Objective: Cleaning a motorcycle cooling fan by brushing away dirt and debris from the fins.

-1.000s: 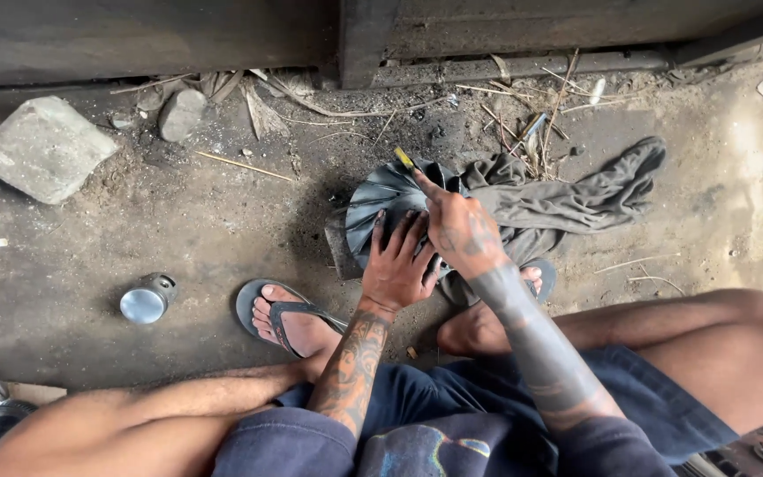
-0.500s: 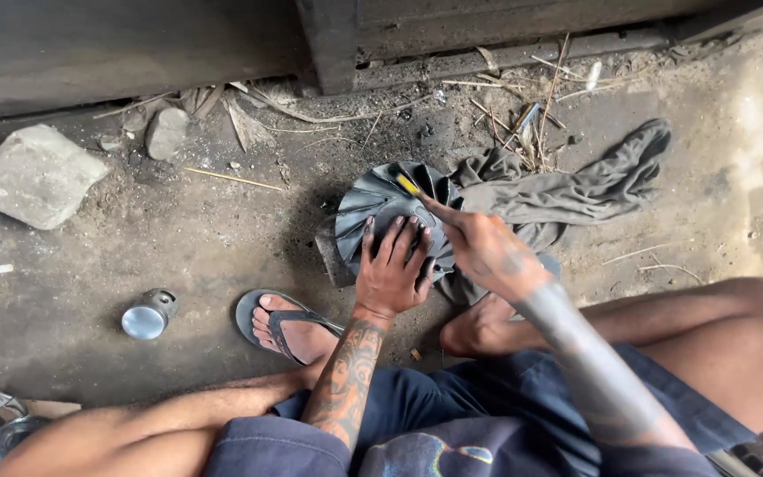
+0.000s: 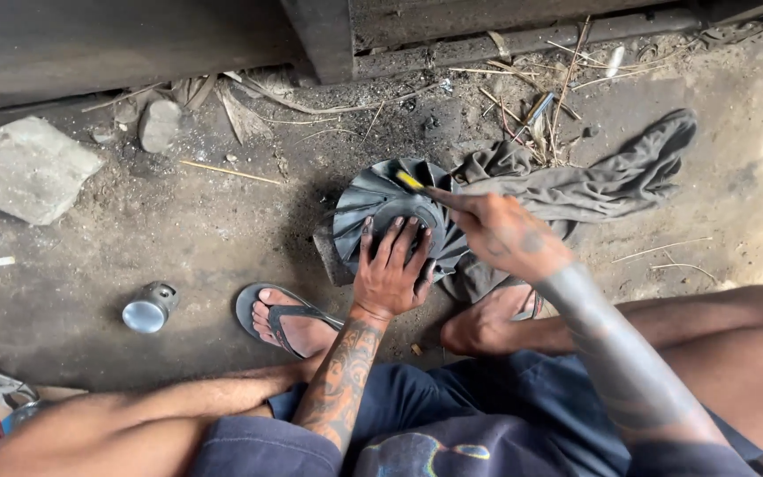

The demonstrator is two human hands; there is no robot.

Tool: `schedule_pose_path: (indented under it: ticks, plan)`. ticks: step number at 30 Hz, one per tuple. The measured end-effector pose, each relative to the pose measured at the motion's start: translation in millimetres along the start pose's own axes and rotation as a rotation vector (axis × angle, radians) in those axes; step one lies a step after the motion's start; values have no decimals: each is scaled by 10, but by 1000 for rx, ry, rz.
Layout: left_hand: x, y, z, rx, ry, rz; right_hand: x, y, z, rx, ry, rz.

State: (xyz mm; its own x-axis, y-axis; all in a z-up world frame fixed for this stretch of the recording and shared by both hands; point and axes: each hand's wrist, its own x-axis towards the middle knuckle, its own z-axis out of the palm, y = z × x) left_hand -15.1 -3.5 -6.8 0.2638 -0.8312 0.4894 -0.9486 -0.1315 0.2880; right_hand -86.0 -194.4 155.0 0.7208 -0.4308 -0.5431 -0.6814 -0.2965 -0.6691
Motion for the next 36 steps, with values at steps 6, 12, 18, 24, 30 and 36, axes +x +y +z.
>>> schedule_pose_path:
  ticks: [6, 12, 18, 24, 30, 36]
  plan:
    - [53, -18, -4, 7, 7, 1, 327, -136, 209, -90, -10, 152]
    - [34, -11, -22, -11, 8, 3, -22, -9, 270, -188, 41, 184]
    - [28, -22, -22, -41, 16, 0, 390, 3, 491, -388, -61, 209]
    - [63, -14, -14, 8, 0, 1, 131, -91, 24, -55, -273, 250]
    - [74, 7, -41, 0, -5, -17, 371, 66, 252, -4, -100, 86]
    - [61, -9, -19, -7, 9, -12, 74, 39, 87, -5, -136, 195]
